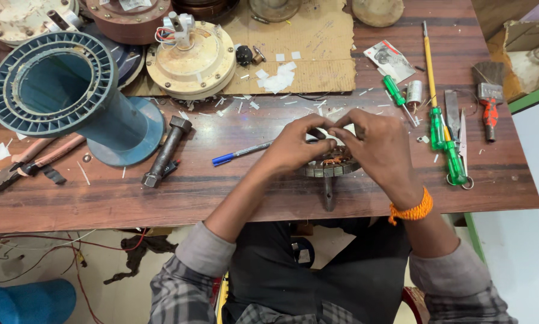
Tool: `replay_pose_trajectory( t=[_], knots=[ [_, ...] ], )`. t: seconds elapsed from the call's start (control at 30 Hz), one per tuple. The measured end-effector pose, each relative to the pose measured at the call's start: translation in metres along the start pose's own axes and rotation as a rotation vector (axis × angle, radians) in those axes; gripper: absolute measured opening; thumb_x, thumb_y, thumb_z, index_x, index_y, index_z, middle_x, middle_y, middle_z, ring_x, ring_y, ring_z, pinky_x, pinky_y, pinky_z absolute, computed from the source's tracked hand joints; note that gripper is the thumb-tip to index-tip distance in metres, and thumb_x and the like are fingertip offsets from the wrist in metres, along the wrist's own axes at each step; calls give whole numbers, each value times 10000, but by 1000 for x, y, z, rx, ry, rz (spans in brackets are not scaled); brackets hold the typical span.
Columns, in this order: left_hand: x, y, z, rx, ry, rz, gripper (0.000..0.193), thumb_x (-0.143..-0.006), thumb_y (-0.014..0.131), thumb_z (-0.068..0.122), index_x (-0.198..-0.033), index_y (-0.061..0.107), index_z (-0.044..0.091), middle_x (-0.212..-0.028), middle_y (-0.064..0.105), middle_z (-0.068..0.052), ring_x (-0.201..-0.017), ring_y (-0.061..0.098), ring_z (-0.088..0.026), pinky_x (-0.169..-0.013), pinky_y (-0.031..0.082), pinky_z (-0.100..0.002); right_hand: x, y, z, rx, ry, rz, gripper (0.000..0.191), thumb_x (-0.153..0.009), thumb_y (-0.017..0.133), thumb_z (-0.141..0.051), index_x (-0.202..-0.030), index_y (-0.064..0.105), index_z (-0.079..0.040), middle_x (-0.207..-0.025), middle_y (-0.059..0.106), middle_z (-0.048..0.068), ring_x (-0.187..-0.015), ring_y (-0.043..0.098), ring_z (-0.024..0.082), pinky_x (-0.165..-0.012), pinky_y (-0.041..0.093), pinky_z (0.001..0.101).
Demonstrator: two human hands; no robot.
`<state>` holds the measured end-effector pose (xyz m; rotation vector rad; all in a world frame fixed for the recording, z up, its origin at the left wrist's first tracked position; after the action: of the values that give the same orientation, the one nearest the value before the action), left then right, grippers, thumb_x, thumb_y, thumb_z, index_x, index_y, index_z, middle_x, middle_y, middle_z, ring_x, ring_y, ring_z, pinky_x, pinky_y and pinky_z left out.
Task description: The person works on a fan motor armature at a workbench, pressing and fitting copper winding wires around the rotor by hand and turning the rotor to reach different sides. They briefly pick up a marker and set it down, then continue adjusting the copper wires around the commutator.
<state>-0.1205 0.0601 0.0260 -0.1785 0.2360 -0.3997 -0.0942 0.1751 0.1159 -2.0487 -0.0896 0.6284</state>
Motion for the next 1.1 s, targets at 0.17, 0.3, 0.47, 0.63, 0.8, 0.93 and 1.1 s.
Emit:
replay_pose_trajectory(
  t=[0.17,0.3,0.47,0.63,0.8,0.93,1.1],
  knots=[
    [14,-11,21,-174,254,-214,202,-874,790,259,-1050,797,160,-1039,713,-21,-1057,612,-234,-971,484,-377,28,0,-1,-94,154,-136,166,-854,827,-233,-924,769,-94,-542,560,112,-456,465,221,-465,371,396],
    [20,-14,28,-328,260,-215,184,-852,806,205,-1034,830,197,-999,713,23,-996,556,-222,-914,483,-364,54,4,-23,-186,101,-119,167,-869,799,-196,-940,729,-62,-602,605,94,-459,509,191,-459,400,370],
    [20,-12,41,-262,300,-255,223,-851,791,230,-1069,820,194,-1042,736,27,-1029,596,-210,-921,509,-350,81,13,-43,-191,-35,-20,154,-889,784,-183,-928,683,-73,-701,680,98,-565,660,207,-499,488,343],
    [31,-11,52,-275,249,-311,401,-797,869,333,-1122,761,123,-1047,713,-32,-1037,641,-234,-880,514,-391,110,39,-24,-89,-16,22,101,-869,774,-110,-919,697,-67,-705,692,117,-552,661,255,-499,483,373],
    [56,2,82,-743,419,-30,568,-664,884,288,-1155,683,86,-1064,655,-88,-1007,624,-314,-814,526,-436,135,37,27,-333,170,122,98,-906,706,-48,-999,678,-54,-787,739,74,-655,731,111,-531,539,294],
    [67,6,88,-772,552,79,507,-718,853,274,-1164,685,99,-1054,668,-51,-967,654,-267,-779,541,-405,146,37,73,-295,499,-52,81,-934,786,-49,-996,755,-7,-719,694,161,-671,633,211,-621,504,339],
    [71,10,83,-868,667,102,447,-770,825,276,-1149,690,81,-1016,665,-45,-903,657,-232,-717,542,-376,121,-8,46,-710,314,43,51,-930,679,23,-976,687,43,-925,777,70,-905,752,106,-820,615,245]
  ],
)
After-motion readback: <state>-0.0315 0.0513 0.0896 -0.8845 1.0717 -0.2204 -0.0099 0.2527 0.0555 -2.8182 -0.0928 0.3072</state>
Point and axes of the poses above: each hand's wrist, its own x-axis away from the middle knuckle, its own y-axis out of the palm, z = x × y, the point moved 10 cm from there along -x, towards the middle knuckle
